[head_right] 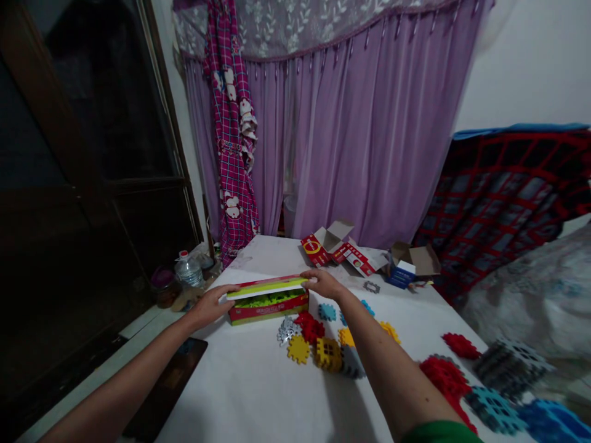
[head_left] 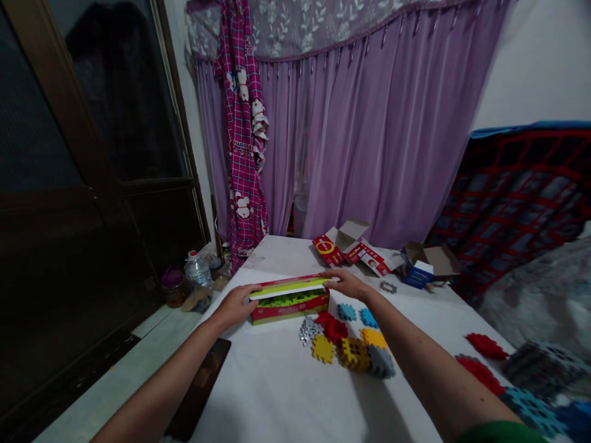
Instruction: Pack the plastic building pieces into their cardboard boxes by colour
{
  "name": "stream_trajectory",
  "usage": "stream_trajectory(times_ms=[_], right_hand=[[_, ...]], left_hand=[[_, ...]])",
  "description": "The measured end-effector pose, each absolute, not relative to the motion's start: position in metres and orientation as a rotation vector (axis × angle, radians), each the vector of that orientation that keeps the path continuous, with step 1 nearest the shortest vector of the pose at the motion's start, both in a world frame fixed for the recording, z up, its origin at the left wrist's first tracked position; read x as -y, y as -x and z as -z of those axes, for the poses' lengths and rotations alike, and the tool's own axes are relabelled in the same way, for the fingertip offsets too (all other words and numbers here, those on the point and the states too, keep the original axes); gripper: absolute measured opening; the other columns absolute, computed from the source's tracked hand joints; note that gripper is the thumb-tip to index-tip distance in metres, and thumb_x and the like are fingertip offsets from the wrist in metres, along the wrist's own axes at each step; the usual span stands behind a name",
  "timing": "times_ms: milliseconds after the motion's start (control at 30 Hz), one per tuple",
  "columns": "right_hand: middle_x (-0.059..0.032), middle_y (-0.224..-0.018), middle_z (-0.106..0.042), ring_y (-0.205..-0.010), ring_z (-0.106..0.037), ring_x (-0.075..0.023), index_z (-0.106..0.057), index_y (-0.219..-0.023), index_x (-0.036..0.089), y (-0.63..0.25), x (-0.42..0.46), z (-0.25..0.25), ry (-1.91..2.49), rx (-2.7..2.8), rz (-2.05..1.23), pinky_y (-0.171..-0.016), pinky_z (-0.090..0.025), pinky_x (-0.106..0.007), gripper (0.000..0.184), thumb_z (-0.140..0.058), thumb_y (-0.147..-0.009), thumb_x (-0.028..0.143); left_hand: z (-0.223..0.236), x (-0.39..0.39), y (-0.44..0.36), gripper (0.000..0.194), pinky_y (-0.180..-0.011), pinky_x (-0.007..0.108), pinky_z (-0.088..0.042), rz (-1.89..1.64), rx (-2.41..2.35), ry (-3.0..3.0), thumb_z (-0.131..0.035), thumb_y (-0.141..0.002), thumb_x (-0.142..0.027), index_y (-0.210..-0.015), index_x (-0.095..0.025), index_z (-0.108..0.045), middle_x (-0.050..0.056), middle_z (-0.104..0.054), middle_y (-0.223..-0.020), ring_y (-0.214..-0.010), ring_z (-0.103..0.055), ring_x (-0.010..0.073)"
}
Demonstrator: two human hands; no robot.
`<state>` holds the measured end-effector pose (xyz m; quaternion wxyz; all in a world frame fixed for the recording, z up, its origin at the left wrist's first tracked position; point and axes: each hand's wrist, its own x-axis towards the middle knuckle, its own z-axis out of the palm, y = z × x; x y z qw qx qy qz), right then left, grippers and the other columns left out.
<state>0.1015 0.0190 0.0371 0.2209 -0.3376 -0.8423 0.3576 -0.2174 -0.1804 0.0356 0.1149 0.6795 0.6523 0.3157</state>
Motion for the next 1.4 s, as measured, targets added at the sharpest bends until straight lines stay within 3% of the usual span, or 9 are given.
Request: stream_trajectory(times_ms=[233,400,633,867,1400], right_hand=[[-0.0089,-0.130,-0.064,-0.120,-0.057,-0.0289,-0.069,-0.120,0.024,-0.101,-0.013,-0.031,0.905,2.494,-0.749,-0.106,-0.040,-0.045,0.046,-0.070,-0.075,0.034],[-0.0121,-0.141,-0.054,-0.127,-0.052,-0.0294,-0.057,-0.136,0.023,-0.101,-0.008,-0.040,0.857,2.733,-0.466,-0.108,-0.039,-0.045,0.054,-0.061,-0.084,0.036],[-0.0142,-0.144,-0.050,-0.126,-0.052,-0.0295,-0.052,-0.140,0.022,-0.098,-0.007,-0.048,0.863,2.884,-0.343,-0.107,-0.039,-0.043,0.057,-0.058,-0.086,0.039],[-0.0128,-0.138,-0.055,-0.121,-0.056,-0.0275,-0.053,-0.139,0.024,-0.094,-0.005,-0.049,0.863,2.872,-0.262,-0.104,-0.043,-0.040,0.054,-0.057,-0.087,0.037],[-0.0124,-0.132,-0.061,-0.120,-0.057,-0.0271,-0.060,-0.132,0.019,-0.085,-0.015,-0.045,0.962,2.651,-0.447,-0.104,-0.042,-0.039,0.047,-0.053,-0.089,0.037]], left_hand=[[-0.033,0.183,0.210,0.045,-0.115,0.056,-0.020,-0.652,-2.001,-2.060,-0.047,-0.089,-0.038,-0.130,-0.025,-0.058,0.009,-0.054,-0.142,-0.135,-0.045,0.0277],[-0.030,0.176,0.210,0.050,-0.114,0.057,-0.022,-0.590,-2.092,-2.013,-0.048,-0.089,-0.042,-0.135,-0.024,-0.054,0.011,-0.045,-0.150,-0.138,-0.040,0.0285],[-0.017,0.166,0.219,0.059,-0.114,0.044,-0.030,-0.665,-2.038,-2.112,-0.053,-0.085,-0.052,-0.134,-0.018,-0.057,0.015,-0.045,-0.148,-0.139,-0.038,0.0293],[-0.010,0.159,0.225,0.054,-0.109,0.040,-0.039,-0.807,-1.917,-2.183,-0.057,-0.083,-0.048,-0.128,-0.019,-0.061,0.013,-0.059,-0.134,-0.124,-0.054,0.0262],[-0.035,0.145,0.207,0.042,-0.106,0.035,-0.041,-0.997,-2.108,-1.807,-0.054,-0.084,-0.040,-0.117,-0.017,-0.067,0.009,-0.065,-0.127,-0.119,-0.058,0.0249]])
